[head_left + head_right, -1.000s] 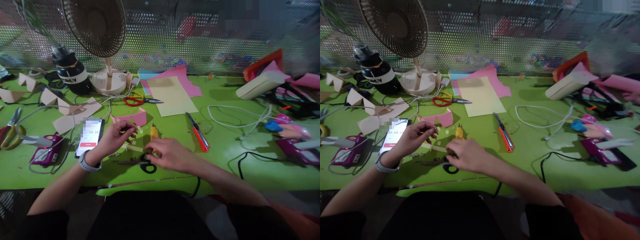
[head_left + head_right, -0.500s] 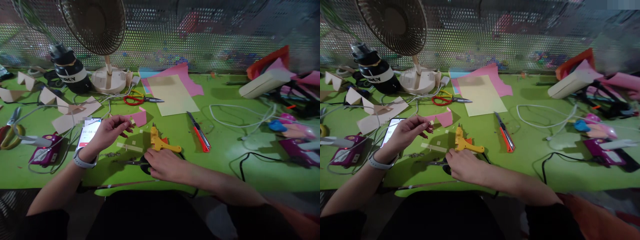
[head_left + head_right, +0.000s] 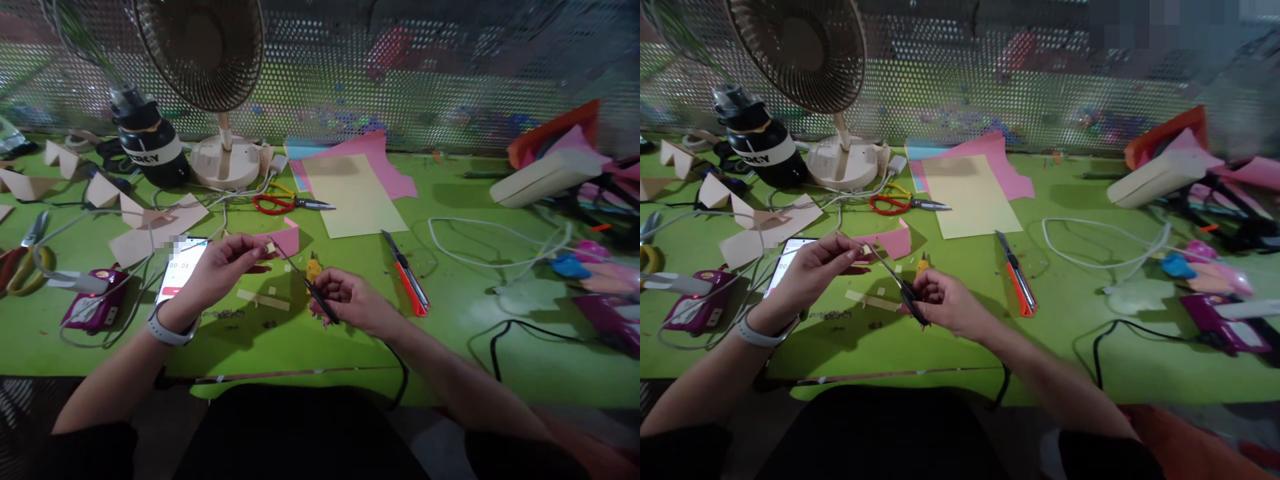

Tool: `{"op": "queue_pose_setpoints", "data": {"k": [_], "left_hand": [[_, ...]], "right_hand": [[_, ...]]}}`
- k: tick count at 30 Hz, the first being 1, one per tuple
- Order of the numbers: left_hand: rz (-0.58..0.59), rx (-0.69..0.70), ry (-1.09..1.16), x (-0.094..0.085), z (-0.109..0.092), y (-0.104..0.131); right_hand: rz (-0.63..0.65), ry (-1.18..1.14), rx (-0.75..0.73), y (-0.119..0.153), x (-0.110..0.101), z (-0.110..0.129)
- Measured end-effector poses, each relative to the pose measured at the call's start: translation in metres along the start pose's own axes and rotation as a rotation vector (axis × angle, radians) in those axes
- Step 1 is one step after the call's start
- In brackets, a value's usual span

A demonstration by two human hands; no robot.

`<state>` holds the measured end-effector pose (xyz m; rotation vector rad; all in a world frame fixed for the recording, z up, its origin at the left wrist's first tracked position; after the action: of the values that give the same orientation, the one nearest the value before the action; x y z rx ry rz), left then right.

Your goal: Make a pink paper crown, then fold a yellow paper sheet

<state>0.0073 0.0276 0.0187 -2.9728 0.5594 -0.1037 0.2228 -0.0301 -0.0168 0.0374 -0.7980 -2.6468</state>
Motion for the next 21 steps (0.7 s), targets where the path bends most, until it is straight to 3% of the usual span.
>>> {"op": "queue_pose_setpoints", "data": {"k": [5,21], "left_hand": [[0.046,-0.048,0.062,0.010,0.007,0.004],[0.051,-0.061,0.171,0.017,0.005,0.009]], "right_hand": [[0.043,-0.008,0.001,0.000,0.008,-0.003],[0.043,0.068,-0.052,-0.001,0.015,-0.008]]}}
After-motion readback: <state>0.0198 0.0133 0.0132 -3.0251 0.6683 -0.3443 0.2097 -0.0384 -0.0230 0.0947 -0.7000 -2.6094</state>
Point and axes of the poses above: each hand's wrist, its own y-axis away from the middle knuckle, its own x-axis out of the palm, z = x × y, the point moved 4 cm from there along -y, towards the middle knuckle, and after that the axes turned 10 degrees about x, right-handed, at the moved point
